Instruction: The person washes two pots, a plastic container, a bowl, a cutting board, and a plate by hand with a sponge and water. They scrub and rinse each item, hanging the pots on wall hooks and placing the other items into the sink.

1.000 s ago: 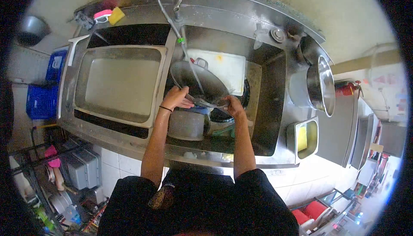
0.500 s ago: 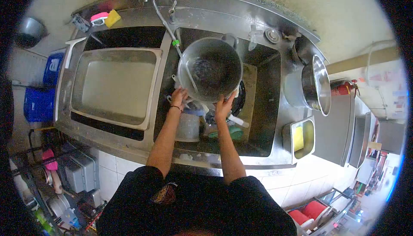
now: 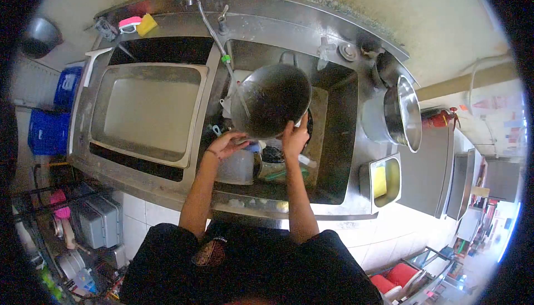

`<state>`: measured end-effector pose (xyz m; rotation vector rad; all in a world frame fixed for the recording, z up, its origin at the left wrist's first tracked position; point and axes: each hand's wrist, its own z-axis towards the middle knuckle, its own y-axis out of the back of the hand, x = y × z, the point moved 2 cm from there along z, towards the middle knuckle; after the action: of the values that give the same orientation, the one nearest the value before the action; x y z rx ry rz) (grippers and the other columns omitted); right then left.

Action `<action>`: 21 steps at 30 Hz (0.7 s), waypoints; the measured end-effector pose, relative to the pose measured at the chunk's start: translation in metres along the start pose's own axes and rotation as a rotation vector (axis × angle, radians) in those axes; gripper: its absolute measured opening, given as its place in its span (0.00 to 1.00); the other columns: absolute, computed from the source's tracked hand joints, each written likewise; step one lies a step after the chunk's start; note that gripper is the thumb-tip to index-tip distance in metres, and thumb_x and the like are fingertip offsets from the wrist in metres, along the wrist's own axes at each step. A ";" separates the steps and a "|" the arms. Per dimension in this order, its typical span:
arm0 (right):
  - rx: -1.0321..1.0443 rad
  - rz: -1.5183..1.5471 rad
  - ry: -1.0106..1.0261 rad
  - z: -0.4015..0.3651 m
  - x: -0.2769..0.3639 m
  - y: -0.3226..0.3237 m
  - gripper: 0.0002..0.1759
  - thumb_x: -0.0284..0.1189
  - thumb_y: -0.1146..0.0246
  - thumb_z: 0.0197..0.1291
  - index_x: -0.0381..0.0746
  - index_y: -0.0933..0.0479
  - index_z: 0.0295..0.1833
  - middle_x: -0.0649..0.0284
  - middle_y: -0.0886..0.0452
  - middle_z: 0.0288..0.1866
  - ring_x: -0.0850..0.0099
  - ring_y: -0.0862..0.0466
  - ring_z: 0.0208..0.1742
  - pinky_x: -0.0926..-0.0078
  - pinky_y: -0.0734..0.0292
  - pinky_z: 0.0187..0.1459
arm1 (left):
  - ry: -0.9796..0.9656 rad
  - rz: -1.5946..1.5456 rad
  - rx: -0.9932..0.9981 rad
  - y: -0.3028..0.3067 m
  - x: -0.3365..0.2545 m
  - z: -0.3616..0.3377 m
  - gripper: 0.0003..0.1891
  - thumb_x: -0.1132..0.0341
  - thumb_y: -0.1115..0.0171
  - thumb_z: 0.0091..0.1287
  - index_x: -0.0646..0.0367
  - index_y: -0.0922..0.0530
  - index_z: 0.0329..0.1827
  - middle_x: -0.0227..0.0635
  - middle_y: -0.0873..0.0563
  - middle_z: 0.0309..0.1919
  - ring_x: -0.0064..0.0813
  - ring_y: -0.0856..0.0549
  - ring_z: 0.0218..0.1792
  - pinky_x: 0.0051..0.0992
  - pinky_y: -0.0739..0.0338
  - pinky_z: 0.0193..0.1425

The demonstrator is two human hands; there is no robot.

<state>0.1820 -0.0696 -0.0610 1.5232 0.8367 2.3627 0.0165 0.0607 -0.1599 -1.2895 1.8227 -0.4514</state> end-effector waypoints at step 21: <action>0.482 0.094 -0.274 -0.002 -0.168 -0.120 0.41 0.63 0.54 0.51 0.31 0.24 0.43 0.46 0.22 0.39 0.53 0.23 0.43 0.60 0.29 0.43 | -0.403 0.777 -0.320 -0.066 -0.004 -0.083 0.42 0.71 0.50 0.59 0.41 0.68 0.68 0.51 0.34 0.57 0.41 0.20 0.40 0.35 0.22 0.40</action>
<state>0.2400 -0.0495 -0.2577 2.0474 1.3545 2.0295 -0.0098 0.0231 -0.0642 -0.6921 1.9031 0.5020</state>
